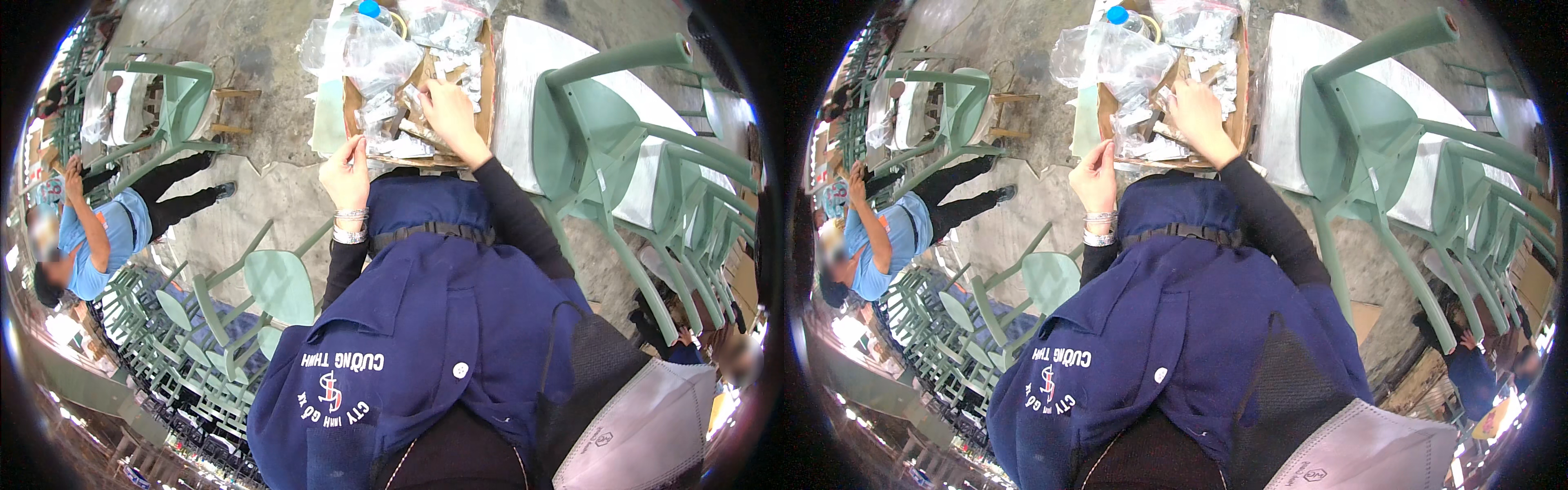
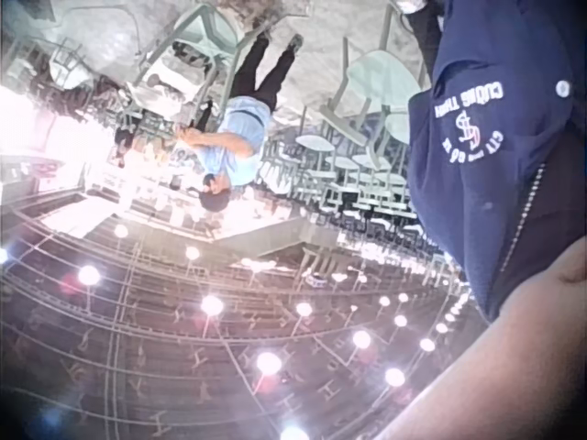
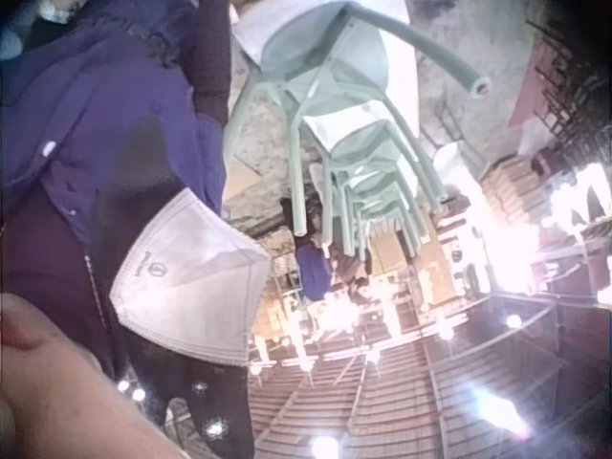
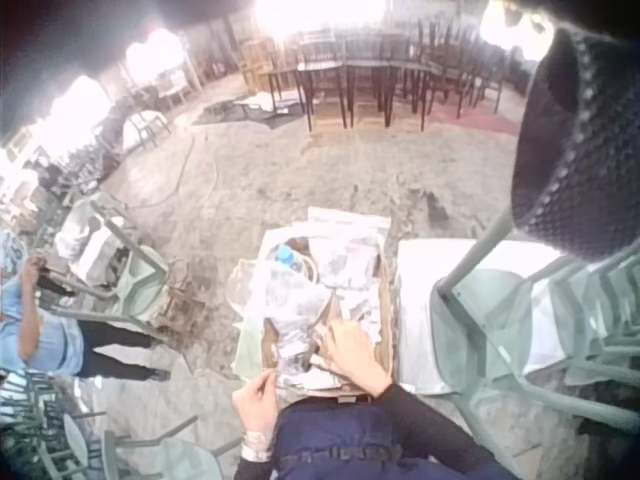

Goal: The person applies small white labels to the underside of green plastic chairs using a hammer to press them into place. The person repeatedly picks up labels from a tray, positions them on the chair base, and taps them with a hammer.

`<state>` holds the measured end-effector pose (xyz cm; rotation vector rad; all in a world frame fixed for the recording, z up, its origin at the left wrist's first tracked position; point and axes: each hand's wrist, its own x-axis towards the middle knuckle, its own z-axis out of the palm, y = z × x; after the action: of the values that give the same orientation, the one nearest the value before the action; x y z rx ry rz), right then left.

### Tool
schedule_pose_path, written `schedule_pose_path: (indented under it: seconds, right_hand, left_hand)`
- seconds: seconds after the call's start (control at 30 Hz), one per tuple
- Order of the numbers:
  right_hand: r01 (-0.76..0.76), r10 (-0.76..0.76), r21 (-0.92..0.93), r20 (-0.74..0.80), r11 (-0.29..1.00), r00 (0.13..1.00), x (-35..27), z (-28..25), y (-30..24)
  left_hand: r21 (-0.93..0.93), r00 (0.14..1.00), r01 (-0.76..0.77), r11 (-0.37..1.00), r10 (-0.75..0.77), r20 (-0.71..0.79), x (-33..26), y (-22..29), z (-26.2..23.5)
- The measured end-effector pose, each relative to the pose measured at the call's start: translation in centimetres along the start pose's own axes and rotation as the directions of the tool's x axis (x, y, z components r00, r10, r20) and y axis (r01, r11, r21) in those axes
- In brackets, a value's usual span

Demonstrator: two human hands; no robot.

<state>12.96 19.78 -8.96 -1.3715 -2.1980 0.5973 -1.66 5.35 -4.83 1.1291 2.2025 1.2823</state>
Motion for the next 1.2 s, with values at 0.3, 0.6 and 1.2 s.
schedule_pose_path:
  seconds: [0.3, 0.6, 1.2]
  right_hand:
    - [-0.054, 0.080, -0.093, 0.304, 0.994, 0.949, 1.5, 2.4, 0.3]
    - [-0.114, -0.195, 0.641, 0.391, 0.759, 0.900, -0.3, -2.7, -2.6]
    - [-0.130, 0.011, 0.920, 0.135, 0.370, 0.991, -7.9, 2.0, -5.0]
  left_hand:
    - [-0.425, 0.997, 0.023, 0.905, 0.010, 0.073, 2.4, -0.4, 0.4]
    - [-0.377, 0.846, 0.382, 0.844, -0.154, 0.511, 2.9, 0.3, 1.0]
    - [-0.528, 0.692, 0.222, 0.820, 0.249, 0.678, 1.3, 9.0, 0.0]
